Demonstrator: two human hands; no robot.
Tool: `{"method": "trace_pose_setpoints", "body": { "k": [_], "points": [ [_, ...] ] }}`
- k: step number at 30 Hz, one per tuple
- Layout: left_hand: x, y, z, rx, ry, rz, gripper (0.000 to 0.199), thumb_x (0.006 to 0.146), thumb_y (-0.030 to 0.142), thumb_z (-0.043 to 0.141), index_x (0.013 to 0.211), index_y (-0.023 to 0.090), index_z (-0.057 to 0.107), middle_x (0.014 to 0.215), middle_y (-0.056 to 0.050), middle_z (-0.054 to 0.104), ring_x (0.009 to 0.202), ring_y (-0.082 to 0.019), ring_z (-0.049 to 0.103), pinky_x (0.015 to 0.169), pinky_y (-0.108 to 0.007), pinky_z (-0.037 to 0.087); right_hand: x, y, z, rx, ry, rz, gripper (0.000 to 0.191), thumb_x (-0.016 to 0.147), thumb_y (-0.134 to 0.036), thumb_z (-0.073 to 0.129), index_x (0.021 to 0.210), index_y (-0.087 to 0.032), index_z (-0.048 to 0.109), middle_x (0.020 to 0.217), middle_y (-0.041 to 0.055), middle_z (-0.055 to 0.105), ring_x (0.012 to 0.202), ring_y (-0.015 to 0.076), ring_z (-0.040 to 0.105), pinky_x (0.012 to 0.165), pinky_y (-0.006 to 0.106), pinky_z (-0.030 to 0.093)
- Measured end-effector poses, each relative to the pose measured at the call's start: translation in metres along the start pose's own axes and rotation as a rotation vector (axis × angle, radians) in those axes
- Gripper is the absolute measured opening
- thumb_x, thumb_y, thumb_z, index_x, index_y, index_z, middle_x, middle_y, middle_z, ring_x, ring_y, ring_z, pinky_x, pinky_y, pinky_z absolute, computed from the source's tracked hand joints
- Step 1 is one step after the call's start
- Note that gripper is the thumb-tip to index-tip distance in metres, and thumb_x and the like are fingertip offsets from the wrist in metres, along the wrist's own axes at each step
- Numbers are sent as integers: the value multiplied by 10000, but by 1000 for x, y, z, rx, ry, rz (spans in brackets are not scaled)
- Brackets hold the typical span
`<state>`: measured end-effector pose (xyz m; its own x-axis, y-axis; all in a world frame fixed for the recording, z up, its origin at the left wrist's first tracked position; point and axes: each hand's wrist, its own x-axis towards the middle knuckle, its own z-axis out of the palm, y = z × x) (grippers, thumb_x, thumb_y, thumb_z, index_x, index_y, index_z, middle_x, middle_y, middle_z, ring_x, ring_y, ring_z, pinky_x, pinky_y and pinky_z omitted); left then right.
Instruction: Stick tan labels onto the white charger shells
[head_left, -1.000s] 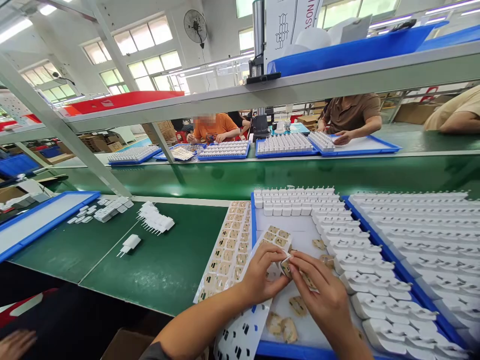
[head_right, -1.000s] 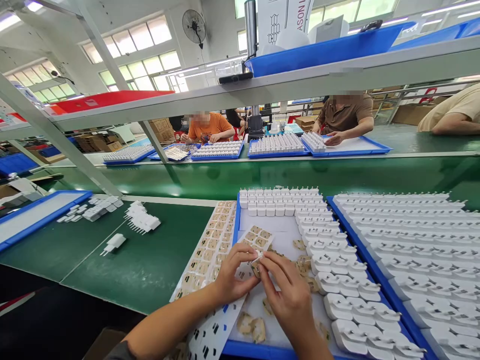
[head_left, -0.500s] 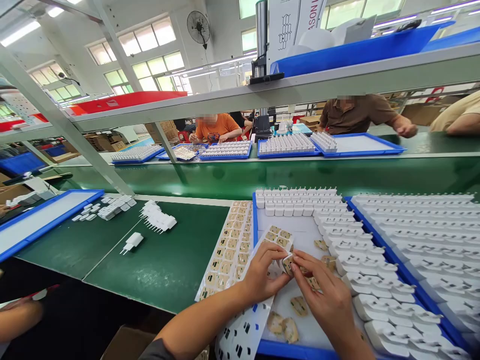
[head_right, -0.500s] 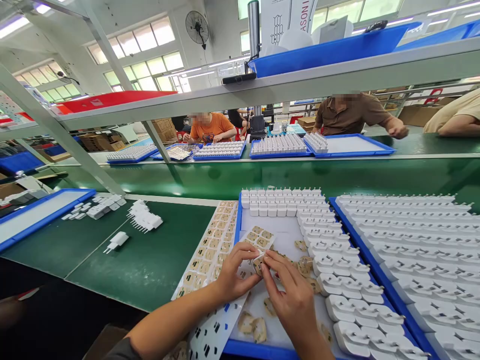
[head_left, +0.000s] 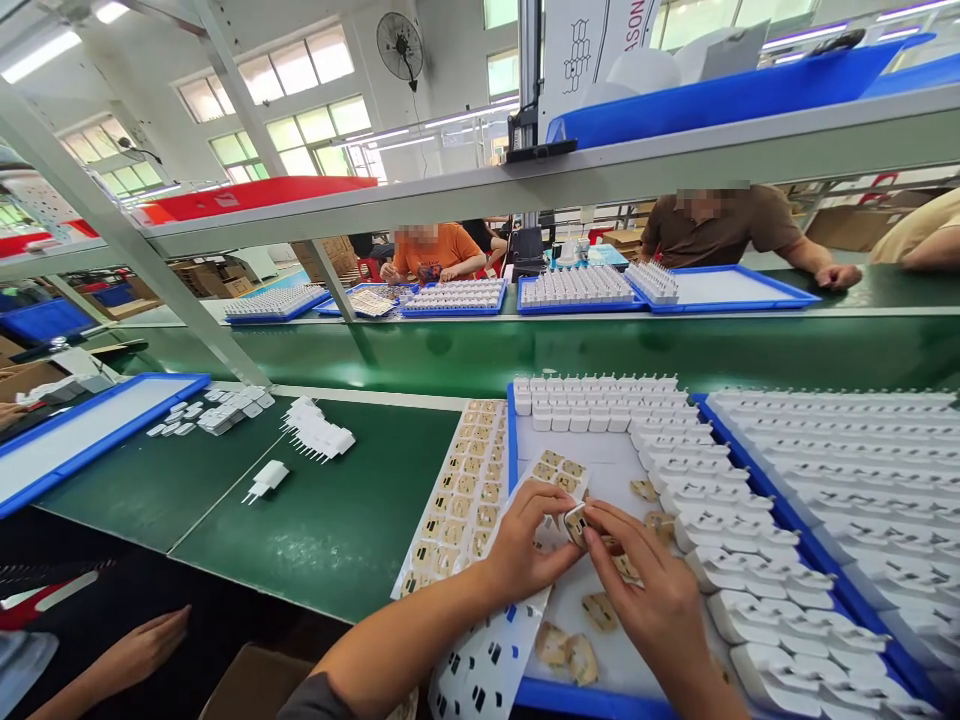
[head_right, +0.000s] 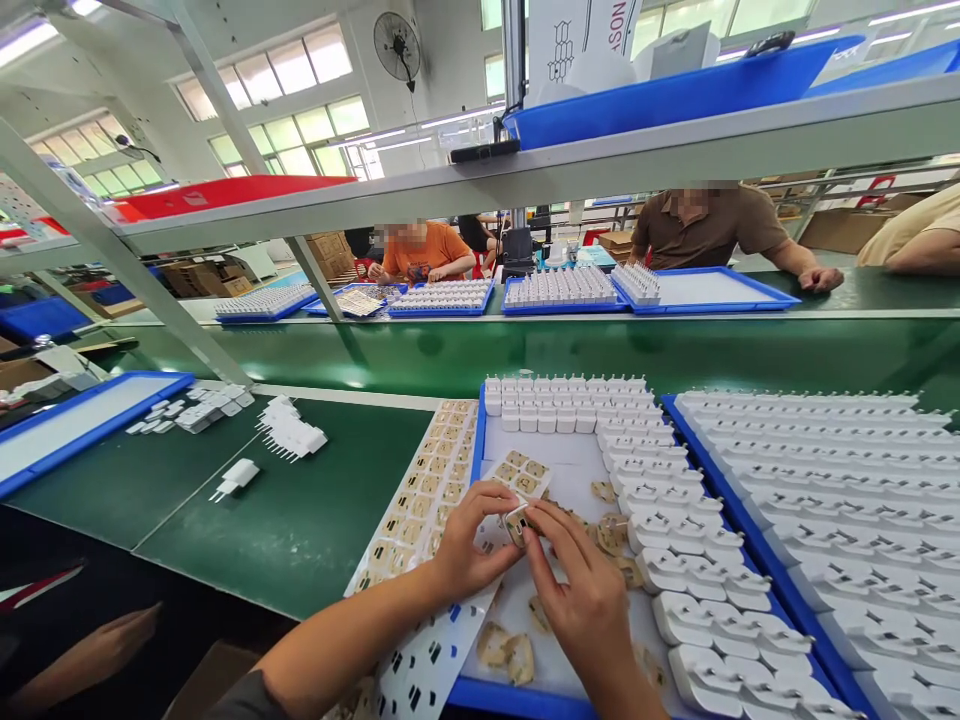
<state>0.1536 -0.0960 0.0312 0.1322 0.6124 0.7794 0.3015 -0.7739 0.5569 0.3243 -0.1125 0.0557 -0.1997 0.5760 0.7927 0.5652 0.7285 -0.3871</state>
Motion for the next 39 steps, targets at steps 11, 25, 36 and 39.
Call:
{"method": "trace_pose_setpoints", "body": {
  "k": [11, 25, 36, 39],
  "points": [
    [2, 4, -8, 92, -8, -52, 333, 852, 228, 681, 1167, 205, 575, 1067, -94, 643, 1020, -215, 644, 872, -393, 564, 1, -10, 1, 71, -55, 103, 333, 929, -160, 573, 1250, -228, 634, 1173, 97, 721, 1074, 217, 707, 883, 346, 629],
    [3, 7, -8, 144, -35, 25, 369, 851, 176, 678, 1194, 219, 548, 1064, -84, 629, 998, -216, 640, 853, -404, 569, -1, -10, 1, 83, -108, 122, 356, 935, -145, 549, 1256, -267, 644, 1165, 84, 697, 1058, 210, 693, 891, 346, 616],
    [0, 3, -9, 10, -62, -119, 390, 826, 233, 731, 1179, 211, 568, 1109, -92, 616, 1055, -213, 621, 846, -369, 574, 5, -7, -11, 392, -111, 367, 226, 944, -225, 561, 1119, -265, 698, 1341, 102, 582, 887, 162, 681, 765, 325, 606],
    [4, 8, -9, 29, -106, -15, 428, 808, 199, 738, 1200, 211, 565, 1085, -84, 630, 1029, -214, 633, 885, -396, 552, 5, -3, -11, 393, -53, 507, 216, 938, -272, 591, 1140, -240, 663, 1123, 81, 677, 779, 145, 662, 625, 263, 576]
  ]
}}
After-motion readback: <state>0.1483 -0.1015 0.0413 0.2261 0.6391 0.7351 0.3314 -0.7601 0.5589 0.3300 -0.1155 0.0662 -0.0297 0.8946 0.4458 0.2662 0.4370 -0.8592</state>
